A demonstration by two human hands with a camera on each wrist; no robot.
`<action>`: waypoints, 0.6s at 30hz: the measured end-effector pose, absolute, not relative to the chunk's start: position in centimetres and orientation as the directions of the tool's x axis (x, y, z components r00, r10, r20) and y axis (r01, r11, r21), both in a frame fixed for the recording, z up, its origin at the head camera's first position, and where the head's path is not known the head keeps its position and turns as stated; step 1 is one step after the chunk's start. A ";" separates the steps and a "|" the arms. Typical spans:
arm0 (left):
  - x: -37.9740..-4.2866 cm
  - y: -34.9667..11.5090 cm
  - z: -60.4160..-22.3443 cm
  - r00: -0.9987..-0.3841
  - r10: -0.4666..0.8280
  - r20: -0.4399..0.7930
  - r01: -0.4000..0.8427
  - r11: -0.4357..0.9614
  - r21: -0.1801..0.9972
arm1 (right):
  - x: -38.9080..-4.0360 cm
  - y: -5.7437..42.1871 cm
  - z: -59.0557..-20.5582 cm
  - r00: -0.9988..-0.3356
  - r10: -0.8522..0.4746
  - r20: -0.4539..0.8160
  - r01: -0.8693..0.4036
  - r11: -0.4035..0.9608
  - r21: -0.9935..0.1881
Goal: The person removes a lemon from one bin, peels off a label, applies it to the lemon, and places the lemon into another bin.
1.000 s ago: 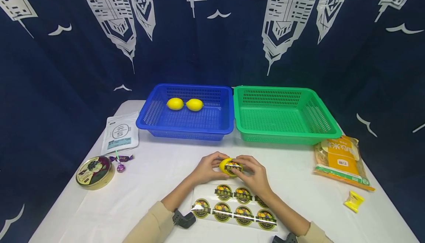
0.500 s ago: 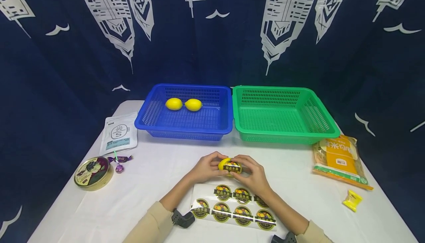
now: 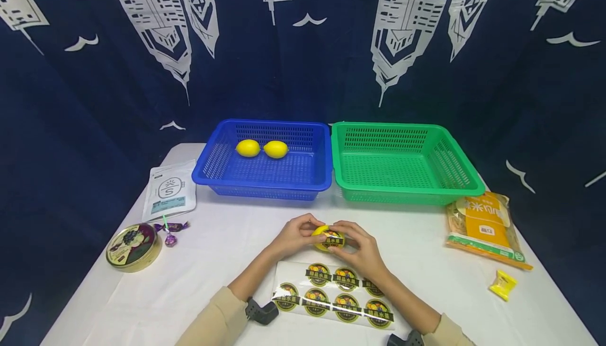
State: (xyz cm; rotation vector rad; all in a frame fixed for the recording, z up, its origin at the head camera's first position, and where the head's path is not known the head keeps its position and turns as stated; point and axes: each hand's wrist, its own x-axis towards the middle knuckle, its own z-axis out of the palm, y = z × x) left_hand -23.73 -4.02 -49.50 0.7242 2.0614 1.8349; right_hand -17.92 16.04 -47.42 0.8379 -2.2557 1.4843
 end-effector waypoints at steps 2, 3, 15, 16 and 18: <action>-23.8 -4.0 -49.7 -0.835 0.540 0.103 0.153 0.048 0.987 | -18.0 16.2 -47.6 -0.794 -0.306 0.525 -0.602 0.278 -0.748; -23.9 -4.1 -49.8 -0.837 0.538 0.101 0.146 0.042 0.988 | -18.1 16.2 -47.7 -0.802 -0.310 0.510 -0.588 0.264 -0.765; -24.0 -4.2 -50.5 -0.863 0.494 0.104 0.172 0.095 0.980 | -19.7 17.4 -50.4 -0.923 -0.256 0.286 -0.331 0.156 -0.930; -24.0 -4.2 -50.5 -0.863 0.495 0.101 0.170 0.096 0.981 | -19.7 17.5 -50.3 -0.932 -0.255 0.257 -0.300 0.148 -0.942; -23.9 -4.3 -50.0 -0.857 0.505 0.103 0.169 0.087 0.982 | -19.9 17.6 -50.1 -0.942 -0.265 0.204 -0.246 0.133 -0.960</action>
